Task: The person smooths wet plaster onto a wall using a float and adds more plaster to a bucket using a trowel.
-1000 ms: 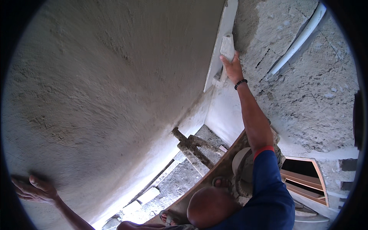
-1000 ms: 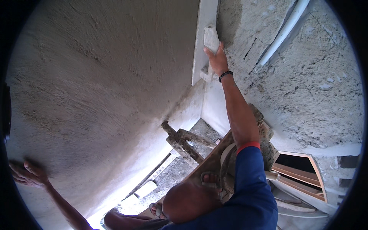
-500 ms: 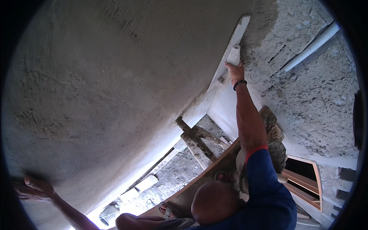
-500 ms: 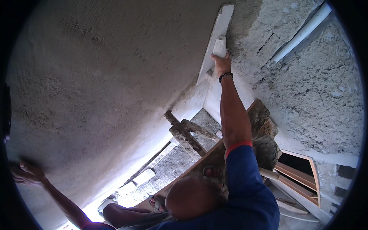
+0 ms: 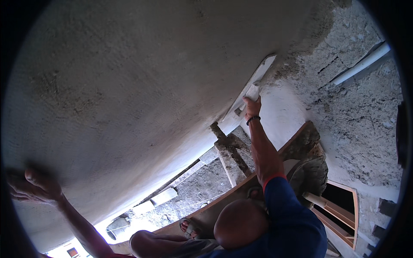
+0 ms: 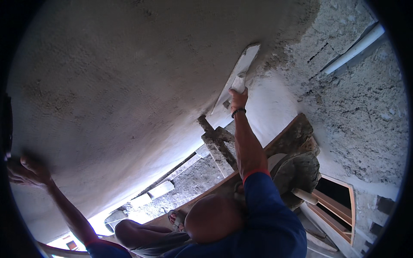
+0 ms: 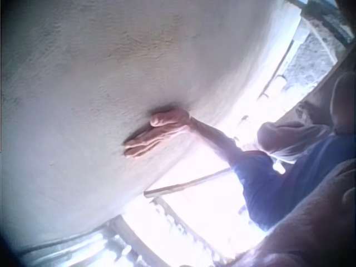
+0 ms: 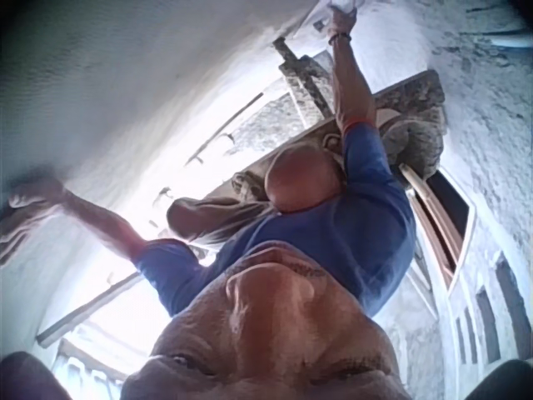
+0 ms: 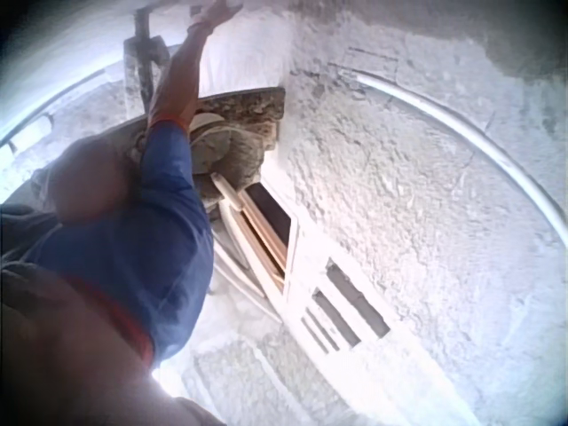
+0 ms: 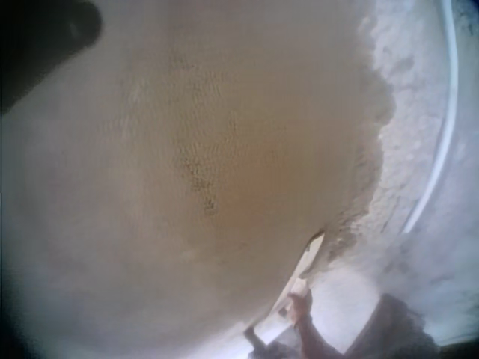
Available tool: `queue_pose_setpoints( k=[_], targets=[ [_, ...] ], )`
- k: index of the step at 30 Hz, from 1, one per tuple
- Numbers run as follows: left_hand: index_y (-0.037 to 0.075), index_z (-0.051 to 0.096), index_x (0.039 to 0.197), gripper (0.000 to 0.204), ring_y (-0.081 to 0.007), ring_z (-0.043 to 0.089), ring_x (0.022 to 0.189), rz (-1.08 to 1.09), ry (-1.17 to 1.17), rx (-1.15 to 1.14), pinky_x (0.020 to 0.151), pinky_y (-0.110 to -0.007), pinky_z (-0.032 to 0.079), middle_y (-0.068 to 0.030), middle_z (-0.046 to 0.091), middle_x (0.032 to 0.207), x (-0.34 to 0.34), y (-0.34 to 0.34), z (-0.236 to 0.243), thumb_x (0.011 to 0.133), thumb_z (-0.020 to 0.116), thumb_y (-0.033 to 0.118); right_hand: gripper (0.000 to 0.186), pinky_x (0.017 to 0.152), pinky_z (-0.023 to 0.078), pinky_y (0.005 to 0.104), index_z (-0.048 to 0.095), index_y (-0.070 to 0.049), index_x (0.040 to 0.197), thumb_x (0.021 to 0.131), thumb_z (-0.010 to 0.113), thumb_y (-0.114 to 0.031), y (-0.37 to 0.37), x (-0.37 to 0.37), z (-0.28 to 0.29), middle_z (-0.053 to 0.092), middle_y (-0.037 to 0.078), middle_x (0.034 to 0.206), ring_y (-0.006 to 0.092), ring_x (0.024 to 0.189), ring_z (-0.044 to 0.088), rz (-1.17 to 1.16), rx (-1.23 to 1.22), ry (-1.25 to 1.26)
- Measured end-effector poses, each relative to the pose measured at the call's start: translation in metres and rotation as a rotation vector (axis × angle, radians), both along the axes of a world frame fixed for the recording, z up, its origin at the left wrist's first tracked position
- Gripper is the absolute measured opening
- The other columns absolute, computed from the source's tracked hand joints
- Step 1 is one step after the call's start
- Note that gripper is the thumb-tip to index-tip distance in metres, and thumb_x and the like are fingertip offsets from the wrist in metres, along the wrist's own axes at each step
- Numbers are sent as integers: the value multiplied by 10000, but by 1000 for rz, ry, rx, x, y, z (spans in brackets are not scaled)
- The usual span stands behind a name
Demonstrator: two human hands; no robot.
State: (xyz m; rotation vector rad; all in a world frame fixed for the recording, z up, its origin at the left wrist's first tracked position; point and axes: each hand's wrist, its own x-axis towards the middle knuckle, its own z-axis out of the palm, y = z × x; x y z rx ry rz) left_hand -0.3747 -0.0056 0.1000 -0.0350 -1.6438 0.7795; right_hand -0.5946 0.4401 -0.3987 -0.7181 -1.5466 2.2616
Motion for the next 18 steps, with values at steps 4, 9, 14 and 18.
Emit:
queue_pose_setpoints(
  k=[4,9,14,18],
  targets=[
    [120,318,1451,762,-350,316,1354,28,27,86,1114,-584,210,-166,380,1445,0,1,-1,929,241,670,527,811,471,358,549,-32,1121,630,739,-2,-26,16,10,617,51,957,207,861,590,21,-24,41],
    [104,378,1377,768,-334,270,1388,-41,16,26,1118,-657,152,-140,416,1352,-17,19,-5,915,226,698,486,785,474,333,549,-16,1083,638,743,7,-43,37,47,618,55,945,188,841,587,14,-18,165],
    [97,411,1338,736,-318,317,1361,-67,15,-38,1132,-618,171,-140,440,1284,-13,25,6,925,242,682,491,764,483,310,527,-27,1111,676,743,43,-81,57,102,614,50,966,172,835,592,34,35,214],
    [110,394,1378,746,-315,323,1357,-59,44,-62,1122,-617,198,-152,417,1350,-12,25,7,925,249,685,559,835,490,313,465,25,1211,737,759,-10,-105,76,115,598,105,1062,188,927,588,26,211,250]
  ],
)
